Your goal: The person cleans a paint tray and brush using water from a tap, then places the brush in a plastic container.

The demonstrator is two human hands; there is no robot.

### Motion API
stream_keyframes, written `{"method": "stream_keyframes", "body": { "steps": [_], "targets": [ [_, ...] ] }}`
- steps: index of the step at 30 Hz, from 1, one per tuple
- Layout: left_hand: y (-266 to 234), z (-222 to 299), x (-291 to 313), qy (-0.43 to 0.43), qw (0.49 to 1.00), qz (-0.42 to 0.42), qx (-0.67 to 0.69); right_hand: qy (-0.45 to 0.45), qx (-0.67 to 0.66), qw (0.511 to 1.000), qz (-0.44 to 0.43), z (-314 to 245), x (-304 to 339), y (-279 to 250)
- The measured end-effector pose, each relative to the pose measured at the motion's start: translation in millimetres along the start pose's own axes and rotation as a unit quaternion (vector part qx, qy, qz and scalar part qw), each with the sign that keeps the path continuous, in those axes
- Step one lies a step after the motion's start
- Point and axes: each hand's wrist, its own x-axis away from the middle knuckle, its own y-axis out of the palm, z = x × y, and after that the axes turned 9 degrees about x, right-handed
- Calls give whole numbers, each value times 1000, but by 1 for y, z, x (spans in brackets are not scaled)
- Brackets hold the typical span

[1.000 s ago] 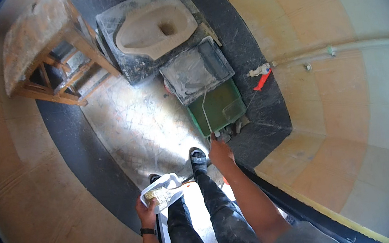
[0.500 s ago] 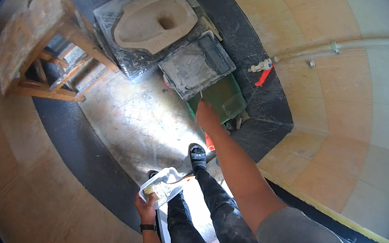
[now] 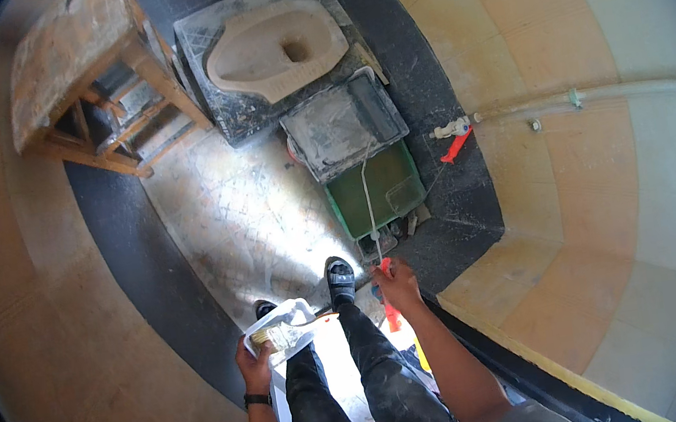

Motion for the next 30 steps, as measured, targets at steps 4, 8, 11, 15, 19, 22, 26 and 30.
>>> {"method": "stream_keyframes", "body": {
  "steps": [4, 8, 11, 15, 19, 22, 26, 30],
  "targets": [
    [1, -6, 0, 16, 1000, -7, -16, 126, -245, 948, -159, 9, -11, 5],
    [2, -3, -1, 18, 999, -13, -47, 129, -199, 960, -150, 1, -16, -4],
    [3, -8, -1, 8, 999, 0, -33, 100, -70, 988, -90, 22, -21, 9],
    [2, -6, -1, -4, 1000, -2, -21, 126, 43, 989, -60, 35, -41, 23],
    [1, -9, -5, -15, 1000, -13, 5, 69, 179, 981, -25, 49, -70, 48],
    [2, -10, -7, -9, 1000, -1, -9, 78, 156, 984, -17, 38, -87, 59],
    [7, -2, -10, -4, 1000, -9, -25, 90, 91, 992, -5, 6, -110, 56],
    [5, -10, -15, -3, 1000, -18, 9, 94, 81, 992, -9, -10, -123, 49]
  ]
}}
